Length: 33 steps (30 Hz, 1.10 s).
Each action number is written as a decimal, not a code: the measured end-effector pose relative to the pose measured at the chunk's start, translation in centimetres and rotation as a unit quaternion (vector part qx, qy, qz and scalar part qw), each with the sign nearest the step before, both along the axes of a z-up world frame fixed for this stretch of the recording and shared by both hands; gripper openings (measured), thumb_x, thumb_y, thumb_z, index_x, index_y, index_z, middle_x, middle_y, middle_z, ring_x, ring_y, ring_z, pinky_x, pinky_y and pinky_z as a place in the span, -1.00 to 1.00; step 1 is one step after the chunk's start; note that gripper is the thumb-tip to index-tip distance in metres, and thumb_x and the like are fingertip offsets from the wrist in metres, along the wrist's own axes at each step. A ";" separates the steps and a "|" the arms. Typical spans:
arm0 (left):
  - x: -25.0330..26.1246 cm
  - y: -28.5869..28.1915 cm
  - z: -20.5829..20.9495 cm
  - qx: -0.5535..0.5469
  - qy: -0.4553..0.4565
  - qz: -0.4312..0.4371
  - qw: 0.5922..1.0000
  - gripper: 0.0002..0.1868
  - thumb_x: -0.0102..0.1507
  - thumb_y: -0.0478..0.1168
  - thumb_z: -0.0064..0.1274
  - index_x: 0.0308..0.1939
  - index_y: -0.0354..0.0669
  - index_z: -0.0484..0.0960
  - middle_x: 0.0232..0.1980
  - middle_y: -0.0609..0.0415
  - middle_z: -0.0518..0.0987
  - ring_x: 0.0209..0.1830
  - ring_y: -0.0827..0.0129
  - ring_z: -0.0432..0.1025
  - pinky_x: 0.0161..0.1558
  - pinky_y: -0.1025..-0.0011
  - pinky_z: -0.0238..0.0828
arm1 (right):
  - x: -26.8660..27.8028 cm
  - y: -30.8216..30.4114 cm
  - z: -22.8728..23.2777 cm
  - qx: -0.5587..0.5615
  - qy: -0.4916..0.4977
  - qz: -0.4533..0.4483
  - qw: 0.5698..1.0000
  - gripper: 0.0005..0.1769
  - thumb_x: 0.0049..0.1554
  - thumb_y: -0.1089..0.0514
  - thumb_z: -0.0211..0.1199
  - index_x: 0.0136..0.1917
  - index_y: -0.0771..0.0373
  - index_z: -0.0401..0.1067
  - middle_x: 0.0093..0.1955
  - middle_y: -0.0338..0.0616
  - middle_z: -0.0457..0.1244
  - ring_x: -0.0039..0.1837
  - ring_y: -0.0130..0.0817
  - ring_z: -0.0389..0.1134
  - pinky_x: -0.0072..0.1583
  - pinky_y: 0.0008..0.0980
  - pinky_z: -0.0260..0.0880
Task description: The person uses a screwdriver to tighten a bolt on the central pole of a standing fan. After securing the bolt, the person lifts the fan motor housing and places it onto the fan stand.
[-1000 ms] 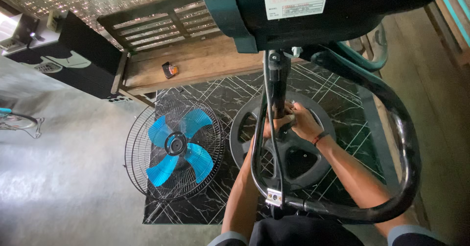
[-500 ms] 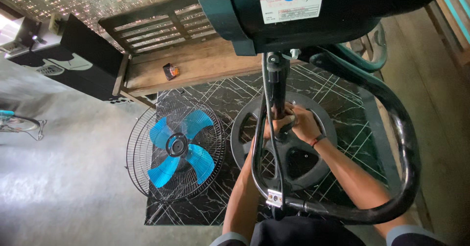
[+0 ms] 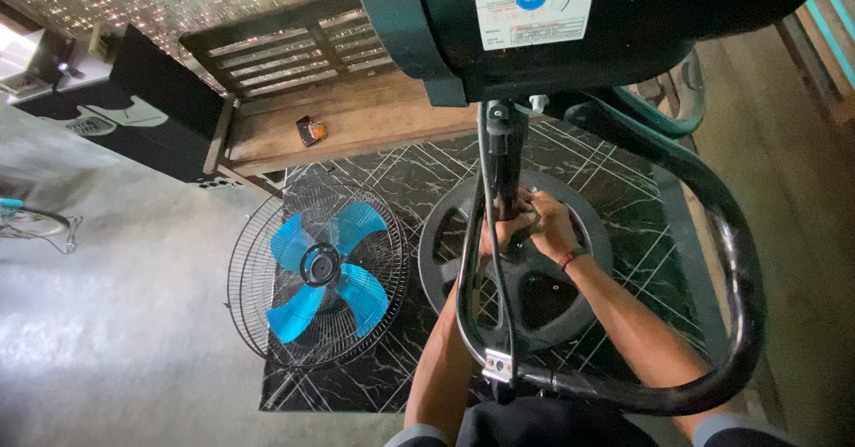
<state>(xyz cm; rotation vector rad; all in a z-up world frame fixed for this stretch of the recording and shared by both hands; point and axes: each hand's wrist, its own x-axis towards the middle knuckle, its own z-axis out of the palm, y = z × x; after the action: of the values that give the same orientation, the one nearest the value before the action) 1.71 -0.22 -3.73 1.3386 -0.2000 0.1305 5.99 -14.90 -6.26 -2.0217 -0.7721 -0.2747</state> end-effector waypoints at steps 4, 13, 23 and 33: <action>-0.6 -0.3 -1.7 -0.012 0.079 -0.011 0.997 -0.80 0.15 -0.44 0.18 -0.15 -0.26 0.59 -0.14 0.00 0.58 -0.12 0.29 0.48 -0.05 0.32 0.44 | -0.8 -0.2 -0.5 -0.004 0.100 0.071 0.992 -0.66 0.16 0.22 0.22 0.23 0.16 0.44 0.07 -0.04 0.41 0.06 -0.04 0.45 0.04 -0.16 0.47; -1.5 -1.4 -0.3 -0.050 -0.053 0.060 0.996 -0.74 0.09 -0.51 0.27 -0.21 -0.23 0.58 -0.03 0.01 0.62 0.12 0.27 0.50 0.18 0.25 0.45 | -2.3 0.8 -0.4 0.037 0.064 0.041 0.996 -0.67 0.24 0.21 0.11 0.27 0.23 0.37 0.16 0.09 0.32 0.17 0.01 0.37 0.17 -0.15 0.39; -1.8 -0.9 -1.4 -0.054 -0.023 0.045 0.997 -0.65 0.07 -0.53 0.28 -0.15 -0.21 0.55 0.01 0.00 0.62 0.09 0.27 0.49 0.13 0.28 0.44 | -1.6 -3.0 -10.4 -0.084 0.130 -0.012 0.988 -0.25 0.07 -0.07 0.29 0.43 0.29 0.22 0.28 0.24 0.31 0.32 0.18 0.36 0.29 -0.01 0.39; -1.2 -0.6 0.2 0.130 0.054 0.083 0.987 -0.80 0.12 -0.47 0.33 -0.26 -0.22 0.63 -0.16 0.01 0.63 -0.05 0.19 0.51 0.05 0.23 0.41 | -5.9 -1.1 -10.2 -0.356 0.326 -0.052 0.875 0.36 -0.09 -0.40 0.46 0.71 0.00 -0.23 0.25 0.13 0.35 0.29 0.11 0.38 0.24 0.01 0.42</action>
<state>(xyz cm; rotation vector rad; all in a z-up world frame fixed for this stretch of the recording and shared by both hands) 0.49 -0.82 -3.55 1.6186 -0.0125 0.1762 0.09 -16.01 -16.46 -2.6044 -0.3383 0.7172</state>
